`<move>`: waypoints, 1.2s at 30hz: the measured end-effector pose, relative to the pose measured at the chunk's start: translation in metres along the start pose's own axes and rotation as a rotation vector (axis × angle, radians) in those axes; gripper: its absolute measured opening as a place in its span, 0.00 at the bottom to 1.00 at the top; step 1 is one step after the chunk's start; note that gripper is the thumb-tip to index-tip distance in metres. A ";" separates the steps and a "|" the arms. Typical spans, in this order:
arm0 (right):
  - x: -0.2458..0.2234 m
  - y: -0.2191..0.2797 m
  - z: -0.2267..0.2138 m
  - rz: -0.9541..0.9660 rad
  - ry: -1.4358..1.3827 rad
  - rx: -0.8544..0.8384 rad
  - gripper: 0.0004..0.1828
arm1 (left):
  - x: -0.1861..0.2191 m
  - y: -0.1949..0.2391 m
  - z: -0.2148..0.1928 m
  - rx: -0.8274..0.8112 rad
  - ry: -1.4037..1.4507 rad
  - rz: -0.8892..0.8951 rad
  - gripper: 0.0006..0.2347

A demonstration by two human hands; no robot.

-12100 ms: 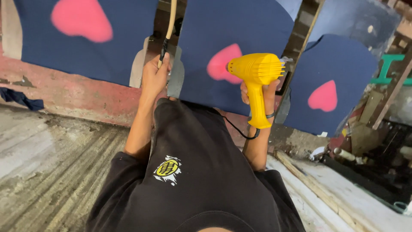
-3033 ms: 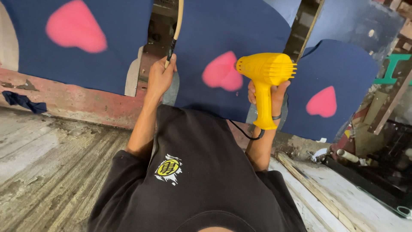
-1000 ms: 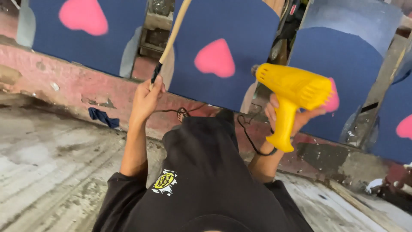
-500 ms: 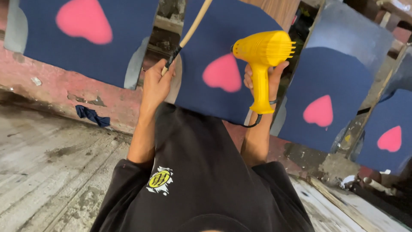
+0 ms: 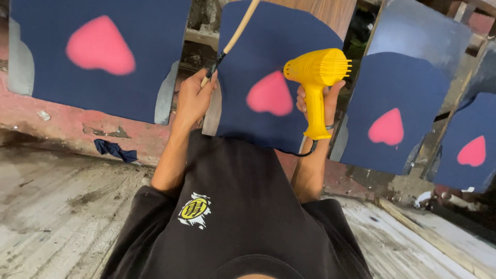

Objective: Using a hand-held heat gun to dry heart-shaped screen prints on fabric panels laid out on a production floor.

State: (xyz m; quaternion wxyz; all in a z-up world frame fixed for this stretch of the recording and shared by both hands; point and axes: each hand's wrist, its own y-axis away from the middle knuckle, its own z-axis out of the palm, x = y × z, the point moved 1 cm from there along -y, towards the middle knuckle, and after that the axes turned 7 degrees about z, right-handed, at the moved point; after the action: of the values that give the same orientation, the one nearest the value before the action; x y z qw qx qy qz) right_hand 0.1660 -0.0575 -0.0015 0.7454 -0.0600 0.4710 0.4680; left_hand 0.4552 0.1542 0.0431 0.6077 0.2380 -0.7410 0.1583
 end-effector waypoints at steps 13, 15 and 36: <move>0.022 0.001 0.011 -0.009 0.006 0.061 0.57 | -0.012 -0.027 0.010 -0.096 0.015 0.009 0.17; 0.024 -0.006 0.022 -0.009 0.029 0.035 0.57 | -0.011 -0.026 0.008 -0.108 0.032 0.036 0.17; 0.009 0.045 0.010 -0.008 0.019 0.179 0.56 | -0.017 -0.023 0.007 -0.118 0.029 -0.062 0.18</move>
State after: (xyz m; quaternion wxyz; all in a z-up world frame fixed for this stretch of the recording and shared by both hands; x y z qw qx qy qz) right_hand 0.1400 -0.0209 0.0129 0.7450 0.0007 0.5179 0.4204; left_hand 0.4644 0.1345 0.0243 0.6359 0.2222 -0.7325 0.0987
